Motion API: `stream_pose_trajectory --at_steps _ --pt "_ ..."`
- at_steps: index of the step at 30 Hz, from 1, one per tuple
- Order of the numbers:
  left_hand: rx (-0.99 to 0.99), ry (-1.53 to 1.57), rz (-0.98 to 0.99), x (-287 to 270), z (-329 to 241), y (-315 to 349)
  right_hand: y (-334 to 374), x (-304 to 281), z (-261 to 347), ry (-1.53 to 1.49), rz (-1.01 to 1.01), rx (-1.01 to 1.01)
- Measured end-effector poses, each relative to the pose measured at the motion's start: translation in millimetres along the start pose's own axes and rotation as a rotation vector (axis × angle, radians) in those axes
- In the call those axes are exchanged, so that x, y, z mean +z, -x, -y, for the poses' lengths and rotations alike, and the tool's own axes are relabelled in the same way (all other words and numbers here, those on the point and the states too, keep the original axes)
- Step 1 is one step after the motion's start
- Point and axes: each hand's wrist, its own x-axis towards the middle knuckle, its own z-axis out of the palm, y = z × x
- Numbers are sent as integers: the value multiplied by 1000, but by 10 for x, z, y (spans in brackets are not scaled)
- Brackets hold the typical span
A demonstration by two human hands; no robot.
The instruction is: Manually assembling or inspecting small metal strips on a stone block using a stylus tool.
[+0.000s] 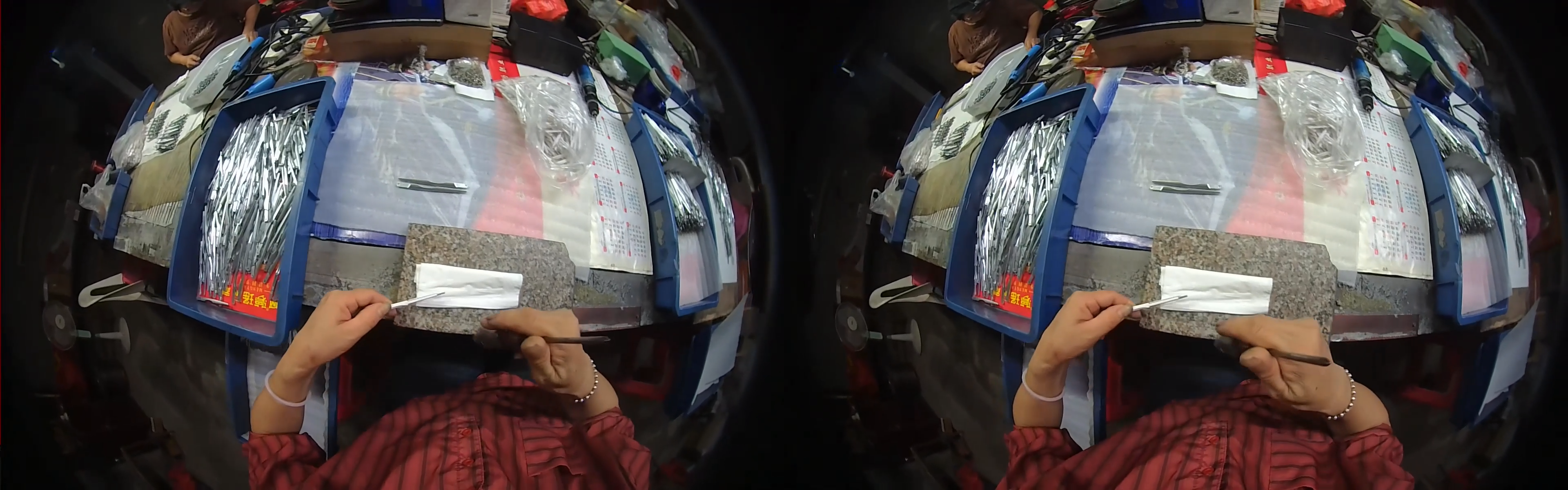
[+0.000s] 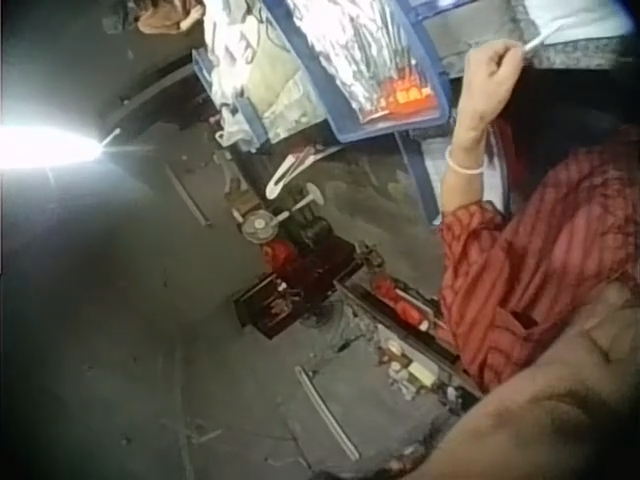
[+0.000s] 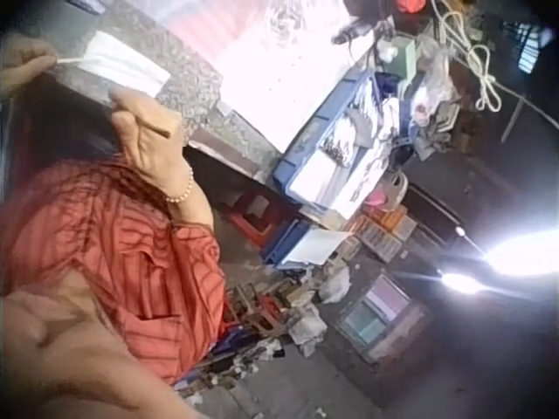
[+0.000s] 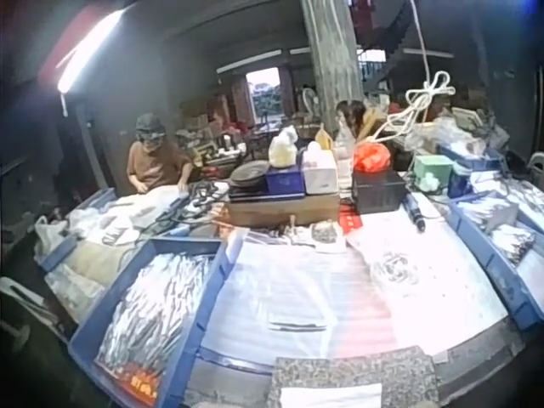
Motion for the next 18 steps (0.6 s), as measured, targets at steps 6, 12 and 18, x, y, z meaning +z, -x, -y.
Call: stream_pose_trajectory --at_steps 6,12,18 --pt "-86 13 23 -105 154 -59 -370 87 157 -48 -22 80" --pt "-81 31 93 -145 108 -109 -581 64 434 484 145 -222" --pt "-30 2 81 -135 232 -139 -806 412 -7 221 -219 -366"
